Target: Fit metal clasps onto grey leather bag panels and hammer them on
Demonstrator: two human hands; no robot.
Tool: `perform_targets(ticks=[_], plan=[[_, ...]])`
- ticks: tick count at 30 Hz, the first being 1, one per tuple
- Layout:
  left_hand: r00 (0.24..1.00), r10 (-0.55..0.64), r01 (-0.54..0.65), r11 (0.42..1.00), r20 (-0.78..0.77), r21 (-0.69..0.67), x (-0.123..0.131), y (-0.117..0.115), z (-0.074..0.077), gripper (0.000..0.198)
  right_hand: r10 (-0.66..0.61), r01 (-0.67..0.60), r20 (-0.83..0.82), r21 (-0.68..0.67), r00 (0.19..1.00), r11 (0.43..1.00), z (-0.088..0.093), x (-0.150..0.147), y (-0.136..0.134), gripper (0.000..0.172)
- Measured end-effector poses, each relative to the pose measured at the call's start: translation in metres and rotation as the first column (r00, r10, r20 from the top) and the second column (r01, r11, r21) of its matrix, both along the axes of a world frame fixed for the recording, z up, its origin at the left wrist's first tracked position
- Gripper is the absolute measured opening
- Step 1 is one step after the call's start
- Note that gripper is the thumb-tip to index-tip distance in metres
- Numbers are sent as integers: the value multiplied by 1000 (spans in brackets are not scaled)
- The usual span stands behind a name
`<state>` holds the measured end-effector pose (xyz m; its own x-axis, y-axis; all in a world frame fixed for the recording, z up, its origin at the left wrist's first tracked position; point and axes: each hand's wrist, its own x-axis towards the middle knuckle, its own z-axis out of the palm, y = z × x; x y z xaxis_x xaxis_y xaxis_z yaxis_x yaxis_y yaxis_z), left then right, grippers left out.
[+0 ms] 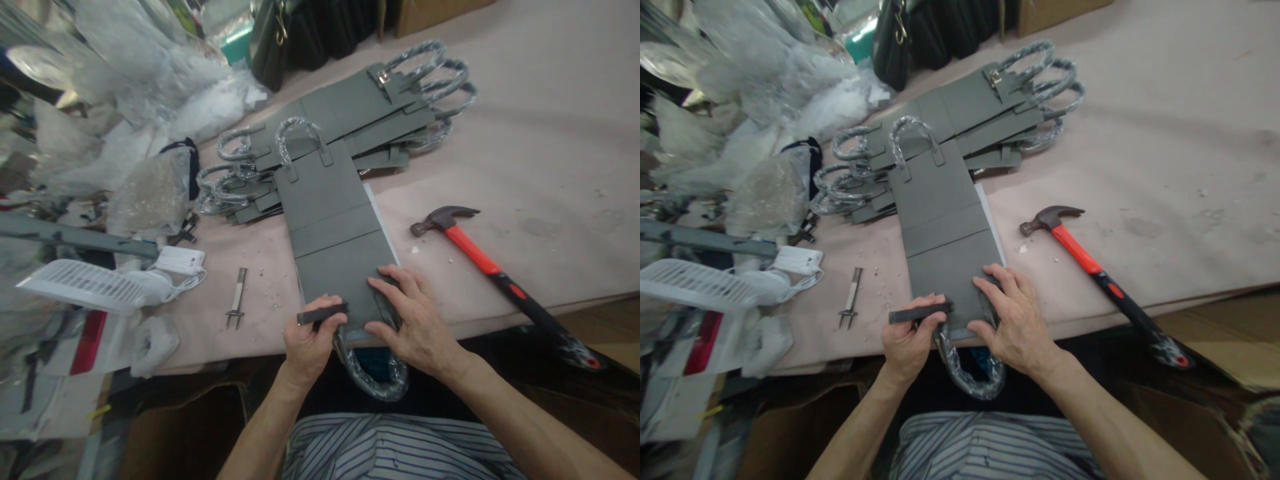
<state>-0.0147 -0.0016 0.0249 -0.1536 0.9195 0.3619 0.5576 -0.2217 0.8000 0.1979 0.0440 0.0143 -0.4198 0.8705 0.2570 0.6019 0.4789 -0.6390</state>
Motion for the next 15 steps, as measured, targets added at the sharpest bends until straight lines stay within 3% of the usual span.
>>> perform_targets(ticks=[15], plan=[[996,-46,46,999,-72,0,5,5,4,12,-10,10,0,-17,1000,1000,-1,1,0,61]])
